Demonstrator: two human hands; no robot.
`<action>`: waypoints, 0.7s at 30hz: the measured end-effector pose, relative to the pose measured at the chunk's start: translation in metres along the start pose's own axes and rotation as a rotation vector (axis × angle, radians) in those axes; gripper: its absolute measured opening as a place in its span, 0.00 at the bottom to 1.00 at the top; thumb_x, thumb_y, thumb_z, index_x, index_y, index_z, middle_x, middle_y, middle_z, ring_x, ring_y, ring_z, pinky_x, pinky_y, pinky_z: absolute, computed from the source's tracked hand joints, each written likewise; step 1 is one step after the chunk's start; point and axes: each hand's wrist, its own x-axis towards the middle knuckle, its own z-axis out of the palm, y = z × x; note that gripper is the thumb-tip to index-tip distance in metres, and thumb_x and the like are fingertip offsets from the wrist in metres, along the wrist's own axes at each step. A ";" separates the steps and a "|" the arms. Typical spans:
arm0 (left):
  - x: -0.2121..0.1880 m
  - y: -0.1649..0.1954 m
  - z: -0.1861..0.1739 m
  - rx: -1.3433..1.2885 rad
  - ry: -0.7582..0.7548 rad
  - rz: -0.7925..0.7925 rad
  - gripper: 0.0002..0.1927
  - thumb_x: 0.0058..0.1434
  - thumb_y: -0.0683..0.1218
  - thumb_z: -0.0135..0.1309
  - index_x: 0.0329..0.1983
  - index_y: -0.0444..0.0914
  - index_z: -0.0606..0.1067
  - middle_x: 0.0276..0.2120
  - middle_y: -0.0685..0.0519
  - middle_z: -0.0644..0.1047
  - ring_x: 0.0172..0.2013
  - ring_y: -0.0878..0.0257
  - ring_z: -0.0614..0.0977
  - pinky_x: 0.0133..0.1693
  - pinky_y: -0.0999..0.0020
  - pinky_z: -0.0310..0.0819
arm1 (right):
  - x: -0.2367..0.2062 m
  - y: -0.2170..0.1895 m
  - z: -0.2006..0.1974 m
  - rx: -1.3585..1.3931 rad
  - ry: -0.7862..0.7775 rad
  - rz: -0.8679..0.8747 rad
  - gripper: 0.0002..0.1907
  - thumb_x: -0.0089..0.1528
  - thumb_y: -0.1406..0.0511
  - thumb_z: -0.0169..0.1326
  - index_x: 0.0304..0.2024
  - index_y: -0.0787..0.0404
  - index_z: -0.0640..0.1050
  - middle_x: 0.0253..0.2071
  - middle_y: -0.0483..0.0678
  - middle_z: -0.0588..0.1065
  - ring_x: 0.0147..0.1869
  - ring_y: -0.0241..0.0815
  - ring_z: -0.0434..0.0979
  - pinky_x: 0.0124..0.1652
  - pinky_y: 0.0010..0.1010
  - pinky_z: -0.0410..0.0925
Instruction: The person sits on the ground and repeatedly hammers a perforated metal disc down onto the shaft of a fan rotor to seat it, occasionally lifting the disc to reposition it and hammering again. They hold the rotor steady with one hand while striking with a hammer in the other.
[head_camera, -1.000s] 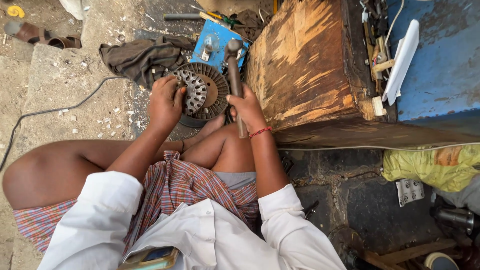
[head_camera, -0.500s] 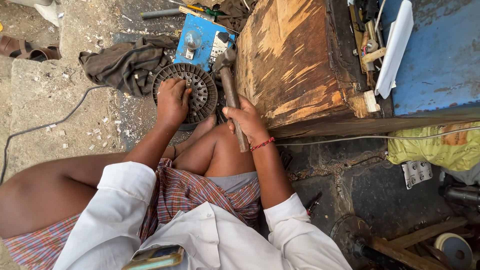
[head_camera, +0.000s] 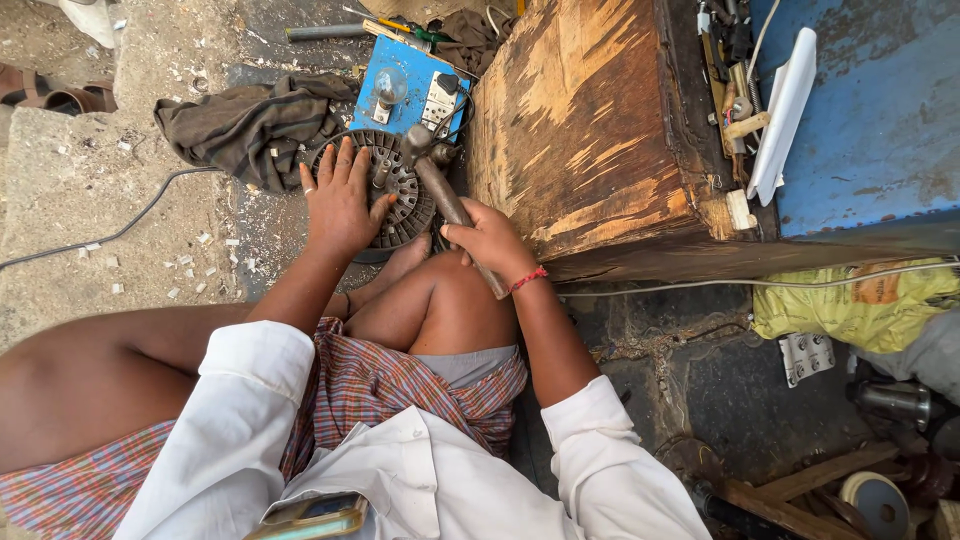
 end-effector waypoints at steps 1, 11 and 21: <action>0.001 0.000 0.002 0.004 0.004 -0.003 0.41 0.62 0.61 0.57 0.74 0.39 0.64 0.74 0.41 0.58 0.72 0.40 0.56 0.66 0.28 0.36 | 0.003 -0.005 -0.001 -0.109 -0.004 0.066 0.22 0.62 0.63 0.58 0.57 0.65 0.74 0.29 0.44 0.75 0.23 0.32 0.74 0.25 0.27 0.70; -0.001 0.003 0.012 0.110 -0.027 -0.037 0.37 0.67 0.64 0.47 0.75 0.42 0.64 0.75 0.45 0.57 0.72 0.42 0.56 0.67 0.28 0.32 | 0.009 -0.003 -0.002 -0.600 0.250 -0.144 0.17 0.61 0.59 0.60 0.48 0.61 0.78 0.28 0.46 0.75 0.28 0.36 0.76 0.30 0.32 0.69; 0.005 0.001 0.016 0.246 -0.112 -0.047 0.38 0.69 0.67 0.41 0.76 0.44 0.59 0.76 0.47 0.53 0.74 0.43 0.50 0.66 0.29 0.31 | -0.001 -0.023 -0.005 -0.464 0.386 -0.176 0.26 0.67 0.43 0.51 0.41 0.59 0.76 0.23 0.44 0.72 0.26 0.37 0.73 0.28 0.34 0.66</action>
